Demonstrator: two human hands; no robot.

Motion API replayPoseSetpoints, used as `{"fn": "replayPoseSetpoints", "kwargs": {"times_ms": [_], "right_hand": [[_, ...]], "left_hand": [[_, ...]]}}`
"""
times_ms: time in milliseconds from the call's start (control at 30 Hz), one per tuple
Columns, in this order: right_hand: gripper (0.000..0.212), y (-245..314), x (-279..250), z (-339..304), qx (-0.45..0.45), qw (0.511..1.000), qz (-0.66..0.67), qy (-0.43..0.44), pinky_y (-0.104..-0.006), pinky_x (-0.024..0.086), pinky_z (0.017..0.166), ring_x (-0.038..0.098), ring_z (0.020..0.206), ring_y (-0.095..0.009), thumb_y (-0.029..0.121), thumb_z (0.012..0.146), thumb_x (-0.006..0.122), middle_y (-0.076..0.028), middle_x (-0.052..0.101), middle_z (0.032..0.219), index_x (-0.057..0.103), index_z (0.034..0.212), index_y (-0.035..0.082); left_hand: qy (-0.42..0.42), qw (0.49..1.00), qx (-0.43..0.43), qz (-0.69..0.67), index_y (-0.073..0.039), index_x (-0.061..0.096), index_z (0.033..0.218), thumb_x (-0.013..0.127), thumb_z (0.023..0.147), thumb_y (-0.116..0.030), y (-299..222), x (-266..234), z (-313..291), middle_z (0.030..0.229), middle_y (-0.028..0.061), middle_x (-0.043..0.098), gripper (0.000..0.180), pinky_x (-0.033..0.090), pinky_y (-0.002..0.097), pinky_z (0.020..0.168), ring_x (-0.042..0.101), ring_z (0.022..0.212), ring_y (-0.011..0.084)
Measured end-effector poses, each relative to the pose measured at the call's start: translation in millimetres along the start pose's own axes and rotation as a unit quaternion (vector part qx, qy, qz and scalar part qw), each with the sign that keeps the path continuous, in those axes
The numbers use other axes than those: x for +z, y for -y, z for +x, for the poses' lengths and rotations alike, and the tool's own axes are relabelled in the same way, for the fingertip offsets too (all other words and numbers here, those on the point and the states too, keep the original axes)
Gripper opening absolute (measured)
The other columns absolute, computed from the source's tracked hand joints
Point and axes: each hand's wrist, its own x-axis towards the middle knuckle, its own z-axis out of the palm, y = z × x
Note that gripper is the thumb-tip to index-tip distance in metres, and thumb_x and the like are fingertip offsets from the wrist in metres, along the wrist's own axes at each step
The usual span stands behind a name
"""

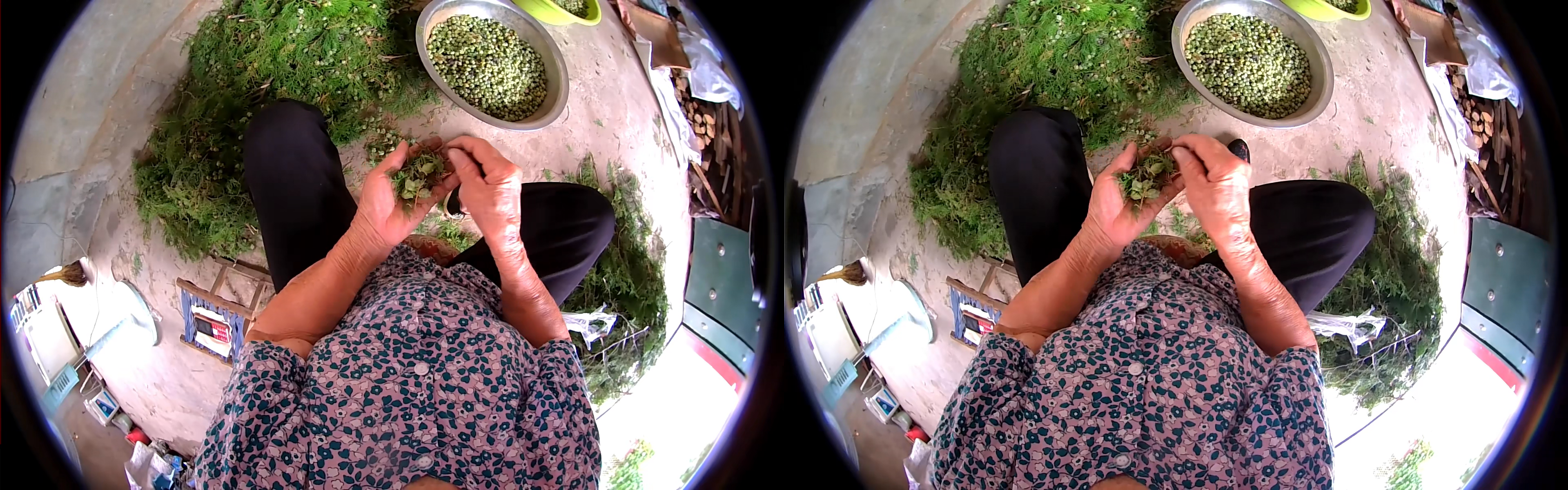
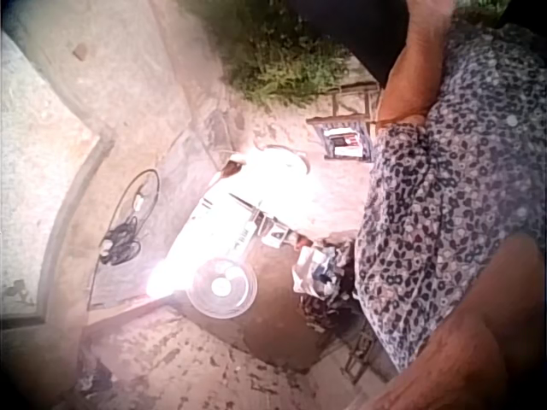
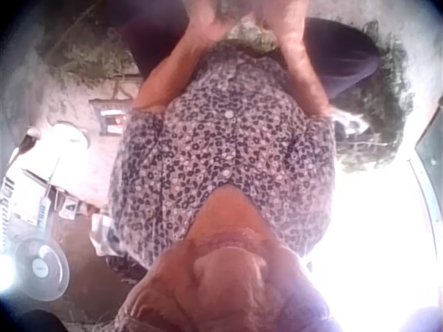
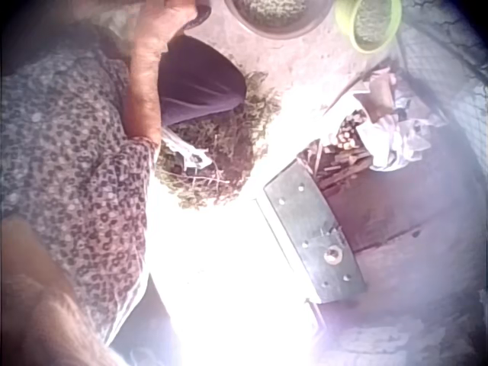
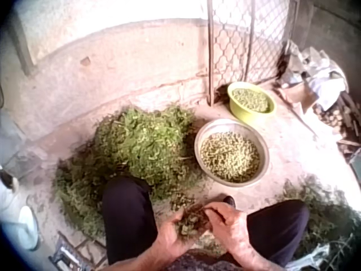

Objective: The person picks small green pea pods from a pile of leafy branches and places the pods into a large metal bowl.

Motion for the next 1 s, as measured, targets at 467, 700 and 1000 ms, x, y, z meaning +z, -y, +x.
{"fn": "replayPoseSetpoints", "kwargs": {"times_ms": [467, 700, 1000], "right_hand": [[0.019, 5.3, -9.1, -6.1, -0.11, 0.982, -0.133, 0.078, -0.0327, 0.047, 0.063, 0.059, 0.073, -0.029, 0.005, 0.074, 0.063, -0.013, 0.059, 0.079, 0.061, 0.092, 0.005], [0.027, 15.7, -11.4, -5.9, -0.054, 0.985, -0.137, 0.094, -0.0343, 0.047, 0.065, 0.058, 0.074, -0.03, 0.003, 0.072, 0.062, -0.012, 0.058, 0.08, 0.059, 0.099, 0.007], [0.028, 5.0, -13.0, -5.9, -0.132, 0.971, -0.174, 0.1, -0.0317, 0.047, 0.067, 0.059, 0.076, -0.027, 0.0, 0.073, 0.062, -0.013, 0.059, 0.085, 0.058, 0.1, 0.006]], "left_hand": [[0.037, 0.999, -0.009, 0.007, -0.002, 0.046, 0.119, 0.032, 0.095, -0.033, 0.4, -0.5, 2.6, 0.123, 0.0156, 0.048, 0.042, 0.036, 0.0415, 0.098, 0.046, 0.114, 0.0285], [0.016, 1.0, -0.008, 0.004, -0.002, 0.047, 0.118, 0.034, 0.094, -0.033, -0.2, -6.9, 3.1, 0.122, 0.0147, 0.049, 0.041, 0.038, 0.0409, 0.096, 0.048, 0.111, 0.0275], [0.039, 0.999, -0.022, 0.018, 0.001, 0.048, 0.117, 0.037, 0.093, -0.032, -0.5, -5.1, 2.3, 0.119, 0.0137, 0.051, 0.042, 0.039, 0.04, 0.095, 0.05, 0.109, 0.0263]]}}
